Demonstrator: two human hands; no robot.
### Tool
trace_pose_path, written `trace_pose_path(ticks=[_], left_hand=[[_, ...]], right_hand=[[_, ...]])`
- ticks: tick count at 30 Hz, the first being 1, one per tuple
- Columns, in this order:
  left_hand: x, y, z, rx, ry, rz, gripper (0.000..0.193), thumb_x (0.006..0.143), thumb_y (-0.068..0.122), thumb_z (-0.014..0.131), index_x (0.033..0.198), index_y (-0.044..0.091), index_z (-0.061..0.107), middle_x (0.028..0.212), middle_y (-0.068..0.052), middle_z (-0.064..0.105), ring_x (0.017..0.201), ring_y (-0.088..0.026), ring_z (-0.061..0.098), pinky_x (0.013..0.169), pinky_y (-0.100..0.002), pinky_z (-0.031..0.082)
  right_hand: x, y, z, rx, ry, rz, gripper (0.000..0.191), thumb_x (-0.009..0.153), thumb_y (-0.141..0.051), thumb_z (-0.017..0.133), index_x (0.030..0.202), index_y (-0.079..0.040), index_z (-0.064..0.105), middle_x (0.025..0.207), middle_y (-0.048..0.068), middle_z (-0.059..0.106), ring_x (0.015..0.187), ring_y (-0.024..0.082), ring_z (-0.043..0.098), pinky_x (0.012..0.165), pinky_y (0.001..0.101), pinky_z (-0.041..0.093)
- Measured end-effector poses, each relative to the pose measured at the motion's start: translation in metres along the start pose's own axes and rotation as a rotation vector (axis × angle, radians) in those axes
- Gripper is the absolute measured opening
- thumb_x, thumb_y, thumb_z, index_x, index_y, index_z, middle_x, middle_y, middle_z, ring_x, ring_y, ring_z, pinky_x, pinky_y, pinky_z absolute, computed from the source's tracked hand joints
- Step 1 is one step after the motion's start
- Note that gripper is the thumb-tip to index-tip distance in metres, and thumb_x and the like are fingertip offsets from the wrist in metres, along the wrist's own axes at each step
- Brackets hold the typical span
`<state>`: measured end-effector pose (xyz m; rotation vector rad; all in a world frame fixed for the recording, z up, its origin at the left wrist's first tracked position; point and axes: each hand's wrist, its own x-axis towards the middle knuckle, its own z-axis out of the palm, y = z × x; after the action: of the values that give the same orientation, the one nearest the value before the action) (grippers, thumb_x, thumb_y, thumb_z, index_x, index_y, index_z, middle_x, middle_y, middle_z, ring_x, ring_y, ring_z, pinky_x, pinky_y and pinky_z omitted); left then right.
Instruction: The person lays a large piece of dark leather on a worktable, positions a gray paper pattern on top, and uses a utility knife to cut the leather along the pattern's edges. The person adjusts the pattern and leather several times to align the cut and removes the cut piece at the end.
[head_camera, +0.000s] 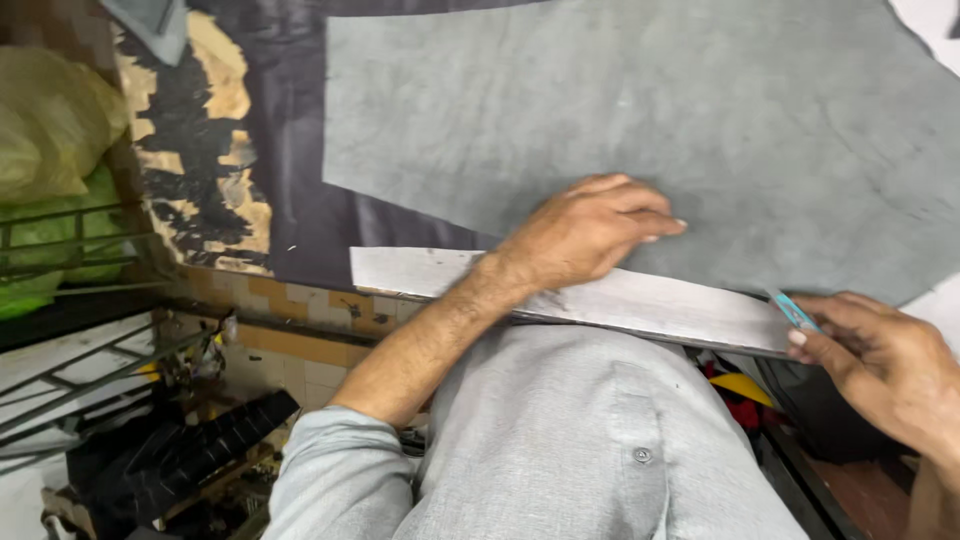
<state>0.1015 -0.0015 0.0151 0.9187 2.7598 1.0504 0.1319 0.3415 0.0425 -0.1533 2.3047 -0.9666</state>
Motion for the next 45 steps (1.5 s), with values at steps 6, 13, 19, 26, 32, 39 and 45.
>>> trace_pose_path(ticks=[6, 13, 19, 26, 32, 39, 45], left_hand=[[-0.163, -0.091, -0.175, 0.116, 0.172, -0.418, 0.024, 0.097, 0.008, 0.077, 0.119, 0.018, 0.078, 0.123, -0.002, 0.073, 0.115, -0.018, 0.068, 0.105, -0.031, 0.056], [-0.244, -0.175, -0.250, 0.146, -0.016, -0.319, 0.044, 0.082, 0.017, 0.089, 0.124, 0.020, 0.076, 0.138, -0.002, 0.067, 0.126, -0.023, 0.057, 0.108, -0.035, 0.051], [-0.267, -0.218, -0.250, 0.166, -0.078, -0.066, 0.062, 0.073, 0.044, 0.094, 0.128, 0.023, 0.075, 0.143, -0.001, 0.059, 0.134, -0.027, 0.046, 0.114, -0.049, 0.038], [-0.282, -0.240, -0.239, 0.138, -0.018, -0.035, 0.067, 0.074, 0.054, 0.093, 0.127, 0.018, 0.073, 0.139, 0.002, 0.061, 0.132, -0.026, 0.048, 0.110, -0.046, 0.036], [-0.285, -0.255, -0.230, 0.126, 0.038, 0.006, 0.062, 0.076, 0.049, 0.094, 0.127, 0.019, 0.074, 0.140, 0.004, 0.062, 0.132, -0.023, 0.048, 0.110, -0.045, 0.037], [-0.284, -0.257, -0.232, 0.112, 0.021, 0.013, 0.064, 0.074, 0.046, 0.094, 0.126, 0.017, 0.073, 0.139, 0.002, 0.061, 0.130, -0.025, 0.048, 0.109, -0.047, 0.036], [-0.280, -0.252, -0.233, 0.133, 0.007, -0.002, 0.063, 0.074, 0.047, 0.094, 0.126, 0.017, 0.074, 0.139, 0.003, 0.063, 0.131, -0.024, 0.049, 0.107, -0.046, 0.037]], right_hand=[[0.006, -0.030, 0.077, 0.203, 0.414, -0.083, 0.015, 0.114, 0.001, 0.068, 0.127, 0.006, 0.071, 0.102, 0.012, 0.068, 0.076, 0.013, 0.064, 0.065, 0.0207, 0.052], [0.034, -0.152, 0.191, 0.164, 0.576, -0.166, 0.012, 0.111, 0.000, 0.072, 0.122, 0.003, 0.073, 0.101, 0.011, 0.067, 0.088, 0.012, 0.065, 0.074, 0.0215, 0.053], [0.085, -0.271, 0.292, -0.066, 0.500, -0.387, 0.020, 0.099, 0.003, 0.073, 0.117, -0.003, 0.078, 0.097, 0.010, 0.068, 0.081, 0.016, 0.059, 0.062, 0.0271, 0.053], [0.141, -0.365, 0.356, -0.165, 0.553, -0.563, 0.015, 0.091, -0.001, 0.080, 0.105, -0.006, 0.080, 0.087, 0.007, 0.066, 0.075, 0.022, 0.063, 0.062, 0.0357, 0.053], [0.167, -0.376, 0.371, -0.272, 0.519, -0.595, 0.026, 0.085, 0.002, 0.077, 0.109, -0.009, 0.079, 0.088, 0.005, 0.065, 0.081, 0.023, 0.066, 0.064, 0.0357, 0.057], [0.174, -0.380, 0.374, -0.294, 0.505, -0.567, 0.030, 0.086, 0.004, 0.074, 0.112, -0.008, 0.079, 0.092, 0.005, 0.067, 0.085, 0.022, 0.067, 0.067, 0.0346, 0.059], [0.174, -0.372, 0.370, -0.305, 0.492, -0.571, 0.035, 0.073, 0.005, 0.072, 0.106, -0.005, 0.078, 0.095, 0.007, 0.067, 0.090, 0.026, 0.065, 0.065, 0.0376, 0.058]])
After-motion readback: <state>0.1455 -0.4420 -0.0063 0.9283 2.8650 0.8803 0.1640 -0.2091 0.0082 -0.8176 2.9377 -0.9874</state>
